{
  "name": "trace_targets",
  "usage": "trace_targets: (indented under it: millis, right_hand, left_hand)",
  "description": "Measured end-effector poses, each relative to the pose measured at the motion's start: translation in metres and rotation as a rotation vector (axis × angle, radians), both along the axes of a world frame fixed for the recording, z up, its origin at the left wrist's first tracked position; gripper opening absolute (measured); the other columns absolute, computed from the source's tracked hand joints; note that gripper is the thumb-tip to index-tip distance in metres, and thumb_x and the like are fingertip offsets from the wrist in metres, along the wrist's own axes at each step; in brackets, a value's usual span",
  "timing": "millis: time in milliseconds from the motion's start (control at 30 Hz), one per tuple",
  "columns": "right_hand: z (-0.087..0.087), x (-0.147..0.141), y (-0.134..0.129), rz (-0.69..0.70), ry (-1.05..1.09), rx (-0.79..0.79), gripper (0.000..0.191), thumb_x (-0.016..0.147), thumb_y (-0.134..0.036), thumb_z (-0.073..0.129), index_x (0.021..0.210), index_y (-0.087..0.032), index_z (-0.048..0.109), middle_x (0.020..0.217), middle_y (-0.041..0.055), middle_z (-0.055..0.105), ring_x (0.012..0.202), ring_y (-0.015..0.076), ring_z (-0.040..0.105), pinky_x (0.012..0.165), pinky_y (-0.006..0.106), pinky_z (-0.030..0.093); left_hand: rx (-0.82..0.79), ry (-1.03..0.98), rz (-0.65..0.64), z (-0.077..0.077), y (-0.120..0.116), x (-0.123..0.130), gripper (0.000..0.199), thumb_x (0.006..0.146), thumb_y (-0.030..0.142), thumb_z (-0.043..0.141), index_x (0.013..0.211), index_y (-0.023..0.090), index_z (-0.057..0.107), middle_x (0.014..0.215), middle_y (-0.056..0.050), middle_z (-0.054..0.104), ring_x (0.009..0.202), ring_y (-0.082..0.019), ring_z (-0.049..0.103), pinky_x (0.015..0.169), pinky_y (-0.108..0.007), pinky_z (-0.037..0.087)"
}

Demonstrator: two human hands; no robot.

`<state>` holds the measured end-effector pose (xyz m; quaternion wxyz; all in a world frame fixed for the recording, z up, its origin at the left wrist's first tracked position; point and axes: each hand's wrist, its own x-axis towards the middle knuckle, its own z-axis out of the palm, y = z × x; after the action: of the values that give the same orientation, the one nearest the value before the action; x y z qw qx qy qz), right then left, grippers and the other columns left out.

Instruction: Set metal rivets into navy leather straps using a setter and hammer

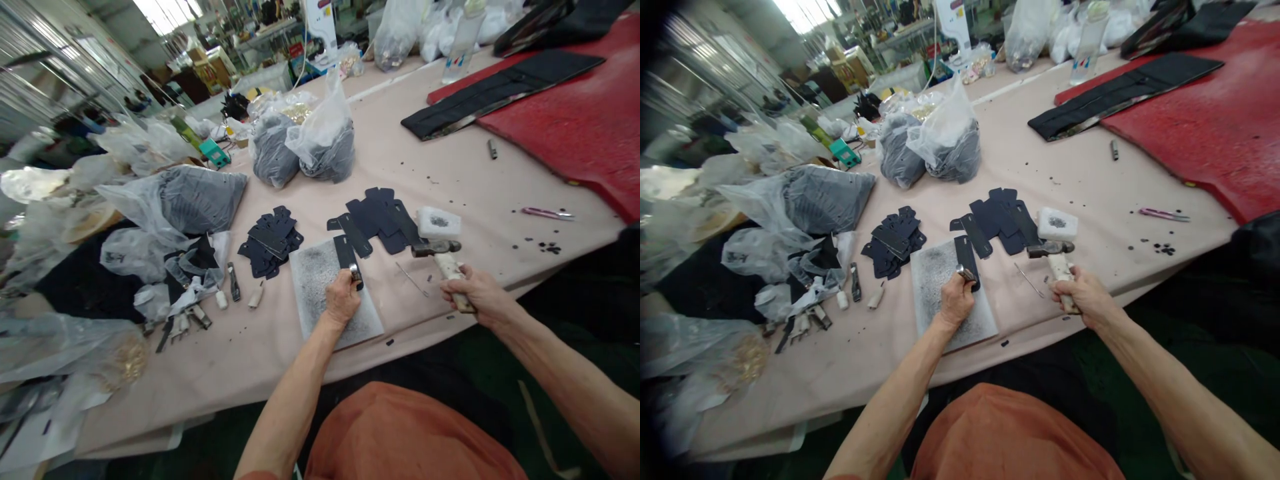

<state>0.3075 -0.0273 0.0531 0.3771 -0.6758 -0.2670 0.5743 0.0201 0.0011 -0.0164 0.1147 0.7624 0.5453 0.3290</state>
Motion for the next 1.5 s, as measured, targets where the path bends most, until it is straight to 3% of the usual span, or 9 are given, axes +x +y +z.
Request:
trace_targets:
  millis: [100, 233, 333, 500, 667, 833, 1100, 1333, 1500]
  right_hand:
    - [0.044, -0.019, 0.0, 0.141, -0.224, 0.347, 0.051, 0.065, -0.033, 0.074, 0.11, -0.023, 0.052, 0.076, 0.0029, 0.066, 0.054, 0.0172, 0.059, 0.043, 0.027, 0.045]
    - [0.098, -0.041, 0.004, 0.363, -0.737, 0.85, 0.061, 0.083, -0.033, 0.063, 0.141, -0.023, 0.046, 0.101, 0.0069, 0.07, 0.086, 0.0255, 0.068, 0.072, 0.036, 0.056]
    - [0.113, -0.055, 0.005, 0.534, -0.863, 1.052, 0.061, 0.088, -0.026, 0.057, 0.147, -0.023, 0.042, 0.107, 0.0072, 0.07, 0.095, 0.0255, 0.068, 0.082, 0.037, 0.056]
    - [0.116, -0.069, 0.004, 0.633, -0.852, 1.136, 0.065, 0.091, -0.019, 0.053, 0.152, -0.026, 0.032, 0.107, 0.0058, 0.07, 0.096, 0.022, 0.068, 0.081, 0.033, 0.057]
    - [0.127, -0.071, 0.006, 0.579, -0.791, 1.104, 0.063, 0.089, -0.019, 0.055, 0.15, -0.024, 0.037, 0.118, 0.0059, 0.068, 0.098, 0.0213, 0.068, 0.085, 0.034, 0.057]
    - [0.124, -0.061, 0.003, 0.387, -0.734, 0.906, 0.061, 0.087, -0.028, 0.06, 0.146, -0.023, 0.045, 0.129, 0.0063, 0.065, 0.107, 0.0239, 0.066, 0.095, 0.037, 0.053]
    - [0.09, -0.036, -0.011, 0.152, -0.618, 0.542, 0.065, 0.083, -0.035, 0.066, 0.145, -0.029, 0.048, 0.11, 0.0028, 0.071, 0.066, 0.0121, 0.063, 0.091, 0.037, 0.053]
    - [0.066, -0.021, -0.02, 0.076, -0.558, 0.426, 0.067, 0.079, -0.04, 0.066, 0.143, -0.033, 0.049, 0.093, -0.0024, 0.072, 0.062, 0.0128, 0.062, 0.073, 0.029, 0.057]
    - [0.042, -0.013, -0.025, 0.039, -0.57, 0.358, 0.067, 0.075, -0.047, 0.067, 0.14, -0.033, 0.054, 0.087, -0.002, 0.072, 0.071, 0.017, 0.065, 0.1, 0.041, 0.049]
  left_hand:
    - [0.024, 0.001, -0.012, 0.001, 0.0, 0.0, 0.019, 0.08, 0.004, 0.052, 0.09, 0.02, 0.057, 0.085, -0.006, 0.066, 0.079, -0.02, 0.065, 0.068, -0.028, 0.05]
    - [0.035, 0.031, -0.023, 0.0, 0.0, 0.0, 0.02, 0.08, 0.003, 0.052, 0.091, 0.019, 0.056, 0.085, -0.005, 0.066, 0.079, -0.019, 0.065, 0.067, -0.027, 0.049]
    - [0.022, 0.046, -0.01, -0.002, 0.0, 0.0, 0.021, 0.08, 0.003, 0.053, 0.092, 0.02, 0.055, 0.087, -0.004, 0.066, 0.081, -0.019, 0.065, 0.069, -0.027, 0.05]
    - [-0.013, 0.012, 0.022, -0.006, 0.0, -0.002, 0.017, 0.082, 0.006, 0.052, 0.09, 0.02, 0.056, 0.087, -0.005, 0.067, 0.082, -0.02, 0.066, 0.072, -0.029, 0.053]
    - [-0.009, -0.055, 0.05, -0.01, 0.0, -0.003, 0.015, 0.086, 0.009, 0.05, 0.091, 0.019, 0.06, 0.09, -0.007, 0.07, 0.085, -0.021, 0.068, 0.078, -0.032, 0.055]
    - [-0.002, -0.133, 0.053, -0.01, 0.001, -0.005, 0.016, 0.087, 0.011, 0.051, 0.092, 0.018, 0.064, 0.092, -0.007, 0.072, 0.089, -0.021, 0.069, 0.081, -0.033, 0.056]
    - [-0.056, -0.222, 0.079, -0.003, 0.002, -0.007, 0.017, 0.086, 0.012, 0.052, 0.091, 0.018, 0.068, 0.09, -0.007, 0.074, 0.088, -0.021, 0.07, 0.083, -0.034, 0.057]
    - [-0.033, -0.282, 0.019, 0.001, -0.002, -0.008, 0.017, 0.087, 0.013, 0.053, 0.095, 0.02, 0.067, 0.095, -0.005, 0.073, 0.092, -0.021, 0.069, 0.086, -0.037, 0.056]
    - [-0.084, -0.269, 0.047, 0.007, -0.007, -0.008, 0.016, 0.09, 0.016, 0.052, 0.096, 0.02, 0.066, 0.097, -0.006, 0.071, 0.095, -0.021, 0.067, 0.089, -0.04, 0.055]
